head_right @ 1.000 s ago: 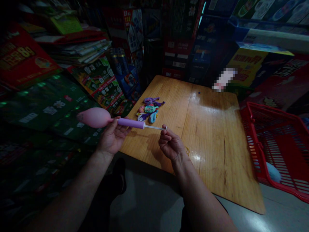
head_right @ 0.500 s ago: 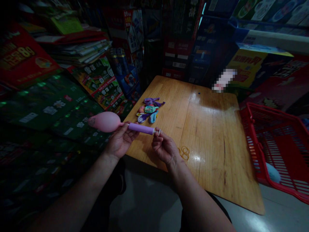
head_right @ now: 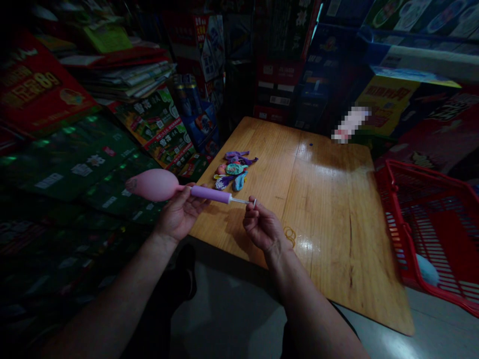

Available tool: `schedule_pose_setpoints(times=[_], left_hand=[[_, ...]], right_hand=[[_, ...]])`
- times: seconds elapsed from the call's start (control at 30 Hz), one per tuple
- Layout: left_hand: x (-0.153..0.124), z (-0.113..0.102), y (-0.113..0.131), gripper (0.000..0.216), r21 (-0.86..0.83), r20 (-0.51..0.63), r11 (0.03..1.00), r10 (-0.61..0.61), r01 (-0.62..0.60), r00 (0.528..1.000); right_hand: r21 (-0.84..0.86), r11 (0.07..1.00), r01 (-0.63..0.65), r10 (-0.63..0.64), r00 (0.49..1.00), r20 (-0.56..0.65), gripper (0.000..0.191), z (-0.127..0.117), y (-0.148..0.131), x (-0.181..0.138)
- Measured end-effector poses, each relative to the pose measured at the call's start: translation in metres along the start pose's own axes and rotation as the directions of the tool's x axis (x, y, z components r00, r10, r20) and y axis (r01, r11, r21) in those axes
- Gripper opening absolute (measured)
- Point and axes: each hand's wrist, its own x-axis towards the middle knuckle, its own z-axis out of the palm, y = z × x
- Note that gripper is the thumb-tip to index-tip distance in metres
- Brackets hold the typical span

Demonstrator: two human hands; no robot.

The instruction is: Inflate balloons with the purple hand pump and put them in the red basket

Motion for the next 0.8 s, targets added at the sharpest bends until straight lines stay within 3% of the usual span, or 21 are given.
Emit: schedule_pose_setpoints(times=[0.07,0.17,0.4,0.6,0.8], left_hand=[[-0.004,0.003,-0.011,0.020,0.010,0.020,0.999,-0.051,0.051,0.999],[-0.006,0.006,-0.017,0.020,0.008,-0.004,0.999,-0.050,0.050,0.999],[0.002,0.002,0.003,0.017,-0.005,-0.043,0.997,0.071,-0.071,0.997],[-0.010,0.009,-0.021,0.017,-0.017,-0.014,1.000,-0.020,0.020,1.000],[-0.001,0.005,0.002,0.014,0.005,-0.029,0.997,0.074,-0.074,0.997]], right_hand=[[-0.019,1.000,-0.009,0.008,0.999,-0.043,0.012,0.000,0.011,0.004],[-0.053,0.998,-0.021,0.020,1.000,-0.017,0.012,0.001,0.016,0.005],[-0.070,0.997,0.026,-0.024,0.999,0.024,0.012,0.005,-0.008,-0.005],[-0.134,0.991,-0.022,0.027,0.999,0.034,0.013,0.001,0.016,-0.001],[-0.079,0.997,0.005,0.001,0.997,0.077,0.016,0.006,-0.009,-0.009]])
